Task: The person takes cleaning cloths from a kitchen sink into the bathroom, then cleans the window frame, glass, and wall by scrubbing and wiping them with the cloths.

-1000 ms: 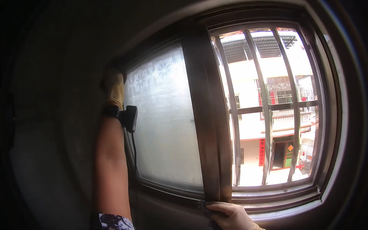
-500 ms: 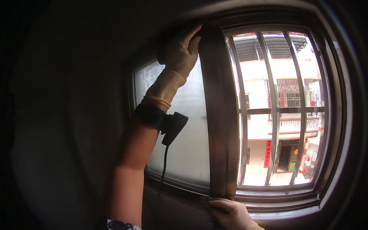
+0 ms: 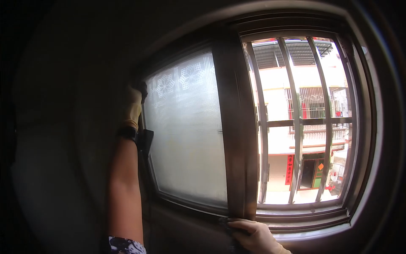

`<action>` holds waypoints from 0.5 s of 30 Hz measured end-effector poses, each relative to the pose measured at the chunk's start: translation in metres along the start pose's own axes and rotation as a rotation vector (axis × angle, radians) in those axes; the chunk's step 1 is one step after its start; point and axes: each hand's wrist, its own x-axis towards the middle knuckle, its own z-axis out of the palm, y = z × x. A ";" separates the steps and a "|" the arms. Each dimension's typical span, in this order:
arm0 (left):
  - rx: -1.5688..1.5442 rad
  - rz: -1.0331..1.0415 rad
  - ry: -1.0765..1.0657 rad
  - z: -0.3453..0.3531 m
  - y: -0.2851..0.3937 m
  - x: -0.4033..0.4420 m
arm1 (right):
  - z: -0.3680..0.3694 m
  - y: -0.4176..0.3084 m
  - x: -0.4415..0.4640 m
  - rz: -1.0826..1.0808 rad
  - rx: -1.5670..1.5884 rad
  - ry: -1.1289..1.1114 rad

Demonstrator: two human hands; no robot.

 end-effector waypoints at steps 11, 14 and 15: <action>0.607 0.271 -0.008 0.041 0.164 -0.092 | 0.000 -0.003 0.001 -0.034 -0.135 0.014; 0.481 0.259 -0.004 0.052 0.181 -0.100 | 0.003 -0.002 0.003 -0.035 -0.160 0.022; 0.485 0.256 0.003 0.053 0.180 -0.102 | 0.004 0.000 0.004 -0.051 -0.158 0.030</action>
